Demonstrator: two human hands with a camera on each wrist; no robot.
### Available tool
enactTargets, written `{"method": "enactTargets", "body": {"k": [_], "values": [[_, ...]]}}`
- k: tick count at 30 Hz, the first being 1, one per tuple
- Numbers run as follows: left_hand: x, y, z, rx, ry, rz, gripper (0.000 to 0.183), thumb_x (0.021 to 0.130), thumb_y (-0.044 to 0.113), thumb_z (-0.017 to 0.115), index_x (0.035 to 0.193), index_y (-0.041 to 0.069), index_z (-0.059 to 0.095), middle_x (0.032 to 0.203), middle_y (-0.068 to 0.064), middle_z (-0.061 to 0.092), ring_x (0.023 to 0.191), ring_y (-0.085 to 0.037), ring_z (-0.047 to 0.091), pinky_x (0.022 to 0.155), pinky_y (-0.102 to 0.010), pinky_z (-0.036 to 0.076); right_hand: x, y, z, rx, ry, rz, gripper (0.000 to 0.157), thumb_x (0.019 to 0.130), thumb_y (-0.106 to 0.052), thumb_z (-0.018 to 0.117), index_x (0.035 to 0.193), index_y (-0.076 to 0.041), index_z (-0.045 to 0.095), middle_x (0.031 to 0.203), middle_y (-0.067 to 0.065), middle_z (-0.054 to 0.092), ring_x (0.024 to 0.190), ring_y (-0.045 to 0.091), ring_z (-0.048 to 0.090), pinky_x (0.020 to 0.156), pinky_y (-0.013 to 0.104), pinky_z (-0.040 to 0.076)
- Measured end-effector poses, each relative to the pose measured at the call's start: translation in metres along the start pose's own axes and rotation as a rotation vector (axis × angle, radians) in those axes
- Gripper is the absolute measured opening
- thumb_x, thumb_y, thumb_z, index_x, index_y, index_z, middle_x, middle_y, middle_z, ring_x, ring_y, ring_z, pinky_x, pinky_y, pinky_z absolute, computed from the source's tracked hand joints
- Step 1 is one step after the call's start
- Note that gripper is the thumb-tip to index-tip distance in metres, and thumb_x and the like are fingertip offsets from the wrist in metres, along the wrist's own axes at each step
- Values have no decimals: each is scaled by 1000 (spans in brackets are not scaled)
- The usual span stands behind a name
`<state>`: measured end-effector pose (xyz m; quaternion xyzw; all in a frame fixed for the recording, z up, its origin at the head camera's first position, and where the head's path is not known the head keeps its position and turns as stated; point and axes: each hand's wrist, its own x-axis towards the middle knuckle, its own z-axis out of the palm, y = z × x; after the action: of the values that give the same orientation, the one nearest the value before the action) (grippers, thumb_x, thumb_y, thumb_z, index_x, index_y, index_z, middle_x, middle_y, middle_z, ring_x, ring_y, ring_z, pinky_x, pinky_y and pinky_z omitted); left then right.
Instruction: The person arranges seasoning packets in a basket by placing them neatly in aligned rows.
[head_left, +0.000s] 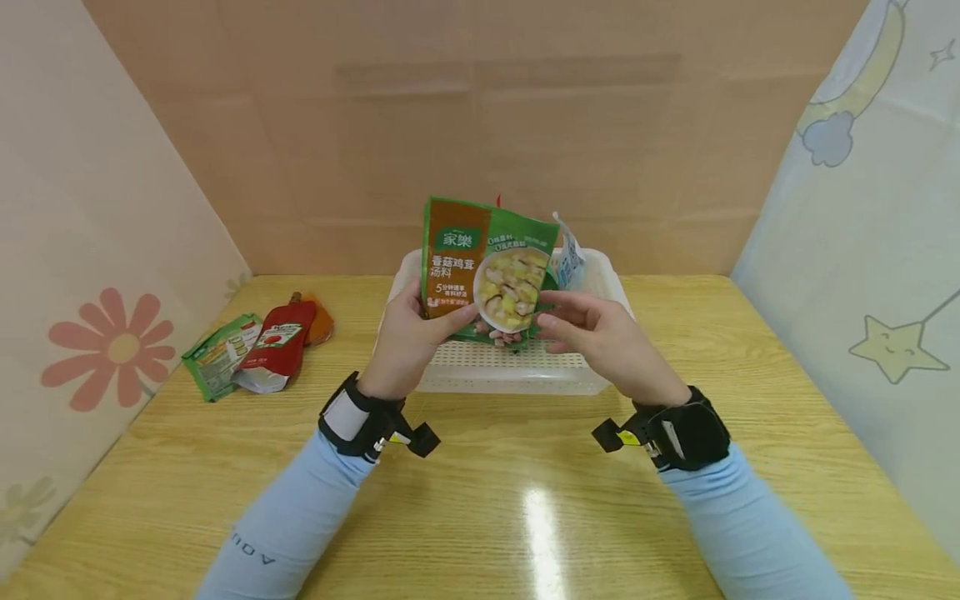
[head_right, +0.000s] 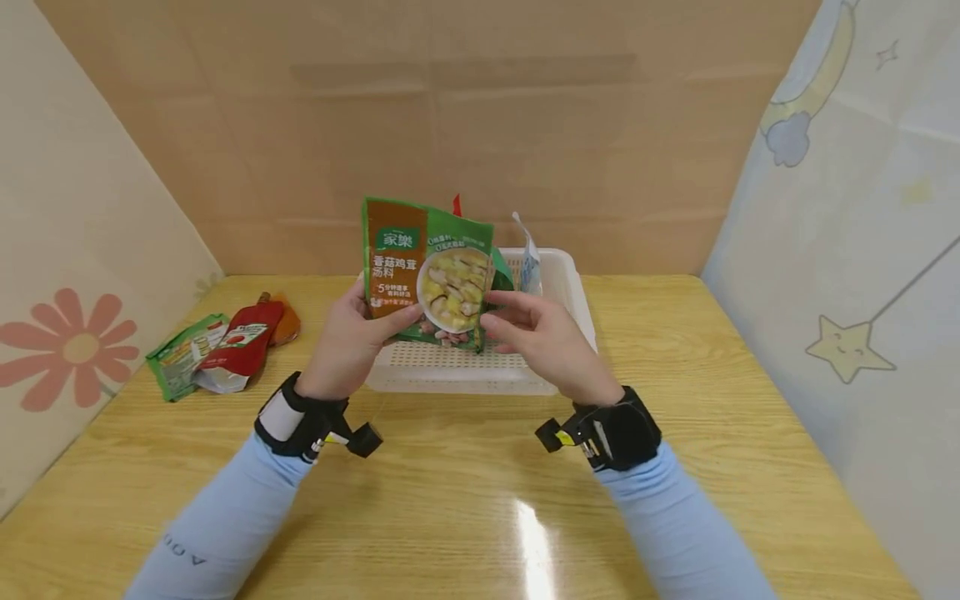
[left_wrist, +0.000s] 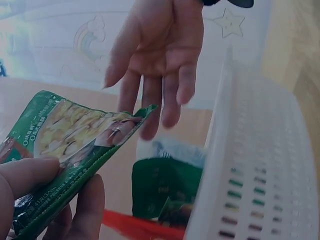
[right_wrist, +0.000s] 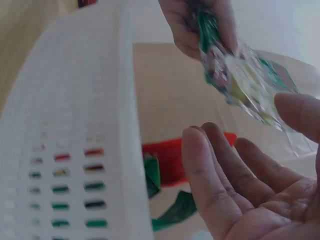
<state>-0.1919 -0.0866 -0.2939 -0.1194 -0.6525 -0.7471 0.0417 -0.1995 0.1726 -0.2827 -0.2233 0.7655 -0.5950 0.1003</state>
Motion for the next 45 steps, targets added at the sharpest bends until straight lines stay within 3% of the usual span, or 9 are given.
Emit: {"method": "enactTargets", "body": {"k": [6,20,24,27,32,36,39,42,45], "values": [[-6,-4,15,-43,-67,8,40,93,4,69,130,6,54,118,-14,64,102,-23,62,82,-31,53,0,1,17,73,-30,8,37,98,-24,65,128,-4,60,115,12,67,101,24,65,87,35,54],[-14,-7,29,38,-63,-9,41,92,5,70,128,4,52,117,-14,64,99,-22,64,80,-32,54,0,6,39,204,55,-78,37,94,-12,70,127,-5,54,114,17,62,94,29,66,77,47,58],[-13,-7,26,88,-26,22,47,91,7,72,129,3,45,119,-14,57,105,-23,55,82,-34,52,0,9,42,145,106,-100,33,93,-14,71,122,-4,59,107,15,68,91,27,69,75,44,59],[-12,-2,22,147,64,77,54,90,11,73,130,3,38,118,-13,47,107,-25,46,87,-36,47,1,11,44,64,144,-143,29,93,-14,71,119,-5,62,102,12,71,89,26,70,72,41,59],[-13,13,16,174,143,145,44,99,12,62,132,0,36,117,-16,44,109,-28,44,91,-38,41,1,15,45,-109,221,-229,23,93,-12,71,113,-4,67,95,9,73,79,20,70,67,34,59],[-20,27,16,163,50,93,44,105,18,50,142,-1,35,133,-17,46,122,-29,46,99,-41,43,2,19,48,-325,307,-360,14,90,-7,72,103,-1,72,84,7,73,66,14,66,61,29,55],[-27,35,20,152,-68,34,58,108,27,43,154,-1,22,154,-15,31,137,-29,38,107,-45,40,3,22,52,-469,364,-469,14,87,-2,75,100,-1,74,83,9,73,67,16,66,61,32,54],[-34,40,23,122,-187,6,66,108,33,38,157,0,9,163,-9,14,144,-24,28,111,-46,35,4,25,59,-601,411,-539,25,85,1,75,110,1,73,88,14,73,67,20,68,58,35,55],[-39,44,27,73,-269,5,64,109,33,36,157,2,8,163,-6,13,145,-19,27,112,-45,32,2,29,66,-702,429,-581,42,84,7,72,126,5,64,101,21,72,75,28,71,62,38,58]]}}
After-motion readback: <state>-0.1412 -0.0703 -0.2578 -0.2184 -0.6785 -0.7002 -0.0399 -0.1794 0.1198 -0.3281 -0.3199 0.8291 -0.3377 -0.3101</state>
